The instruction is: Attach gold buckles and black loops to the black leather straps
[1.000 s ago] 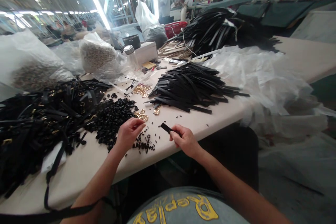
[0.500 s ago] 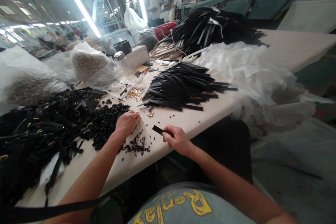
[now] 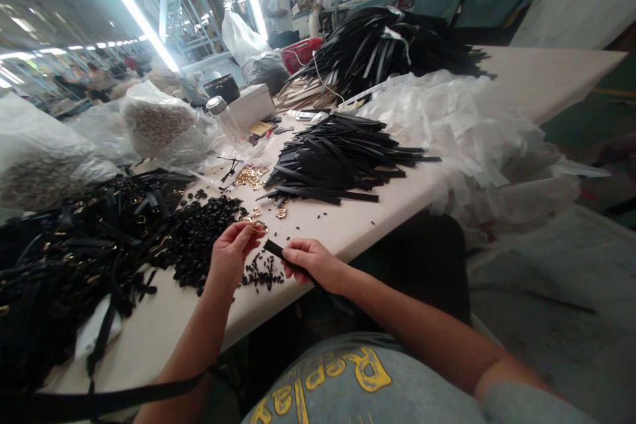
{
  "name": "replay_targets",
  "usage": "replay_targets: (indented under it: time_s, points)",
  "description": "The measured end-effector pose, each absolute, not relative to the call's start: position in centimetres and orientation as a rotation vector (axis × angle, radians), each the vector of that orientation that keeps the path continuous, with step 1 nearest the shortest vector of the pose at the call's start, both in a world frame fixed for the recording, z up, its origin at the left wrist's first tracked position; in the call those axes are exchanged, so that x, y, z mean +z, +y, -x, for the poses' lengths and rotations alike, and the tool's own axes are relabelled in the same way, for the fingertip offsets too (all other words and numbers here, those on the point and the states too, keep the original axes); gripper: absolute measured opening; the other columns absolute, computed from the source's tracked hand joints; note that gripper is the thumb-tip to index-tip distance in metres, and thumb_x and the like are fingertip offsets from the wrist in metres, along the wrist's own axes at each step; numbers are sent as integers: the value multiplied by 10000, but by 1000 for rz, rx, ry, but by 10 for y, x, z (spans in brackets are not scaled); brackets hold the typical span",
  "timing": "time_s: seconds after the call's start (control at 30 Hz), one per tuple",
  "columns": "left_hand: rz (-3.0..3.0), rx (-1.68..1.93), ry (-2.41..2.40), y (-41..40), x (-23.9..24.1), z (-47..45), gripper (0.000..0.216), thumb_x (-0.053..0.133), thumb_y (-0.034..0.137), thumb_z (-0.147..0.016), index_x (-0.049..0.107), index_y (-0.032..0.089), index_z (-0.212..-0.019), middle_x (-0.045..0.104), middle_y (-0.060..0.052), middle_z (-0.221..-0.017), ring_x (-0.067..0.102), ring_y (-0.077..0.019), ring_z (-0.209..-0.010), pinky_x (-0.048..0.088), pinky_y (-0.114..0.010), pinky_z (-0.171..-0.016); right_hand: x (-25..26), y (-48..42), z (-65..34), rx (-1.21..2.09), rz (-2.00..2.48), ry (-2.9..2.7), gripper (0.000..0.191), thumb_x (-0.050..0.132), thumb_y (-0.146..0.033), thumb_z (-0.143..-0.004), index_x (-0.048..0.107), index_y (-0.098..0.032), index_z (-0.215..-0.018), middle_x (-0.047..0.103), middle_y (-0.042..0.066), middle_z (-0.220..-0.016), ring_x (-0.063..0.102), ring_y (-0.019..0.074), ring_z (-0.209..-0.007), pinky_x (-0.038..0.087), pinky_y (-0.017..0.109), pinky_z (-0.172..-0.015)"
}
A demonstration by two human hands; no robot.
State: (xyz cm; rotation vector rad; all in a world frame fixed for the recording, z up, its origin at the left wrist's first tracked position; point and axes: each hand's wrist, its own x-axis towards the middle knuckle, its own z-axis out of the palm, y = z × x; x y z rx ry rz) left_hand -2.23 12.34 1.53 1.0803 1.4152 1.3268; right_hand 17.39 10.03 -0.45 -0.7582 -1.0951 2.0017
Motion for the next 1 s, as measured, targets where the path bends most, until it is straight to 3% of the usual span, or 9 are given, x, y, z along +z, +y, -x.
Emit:
replay_targets:
  time_s: [0.27,0.43,0.57,0.73,0.83,1.0]
  points:
    - [-846,1551,1076,81,15,-2,287,853,403,-685,691,215,-828,756,-7,-889,725,-152,-840,579,-255,-796,0,87,-149,2329,551,-648,304,716,-405,-770,554,-148,-780,581,-35,-597,411,24,-399,269,136,-386]
    - [-784,1584,991,66,15,-8,254,824,440,-720,692,252,-830,747,27,-953,713,-144,-889,573,-207,-696,0,77,-146,2416,380,-470,304,743,-368,-746,542,-159,-838,581,-39,-633,413,19,-416,274,120,-405]
    - [-769,1594,967,61,22,-11,262,823,459,-713,681,253,-790,730,43,-887,711,-135,-846,572,-205,-690,5,73,-145,2383,402,-547,303,736,-389,-756,557,-158,-839,571,-41,-632,412,22,-428,258,130,-401]
    - [-740,1532,998,60,22,-9,343,870,352,-663,727,280,-966,745,7,-900,719,-166,-856,567,-212,-633,12,75,-151,2053,637,-952,303,650,-446,-829,548,-165,-778,589,-36,-624,433,41,-433,304,157,-413]
    - [-762,1423,1069,55,17,-5,311,859,343,-673,750,243,-947,759,-31,-925,712,-174,-804,577,-252,-657,17,77,-162,1695,788,-1335,219,566,-356,-895,567,-174,-773,584,-39,-627,465,65,-466,364,187,-473]
    - [-859,1211,1190,46,10,0,358,829,393,-704,766,195,-995,759,-68,-960,681,-151,-754,570,-265,-703,25,74,-176,1030,895,-1848,147,540,-227,-921,640,-184,-822,664,1,-781,583,117,-699,408,226,-666]
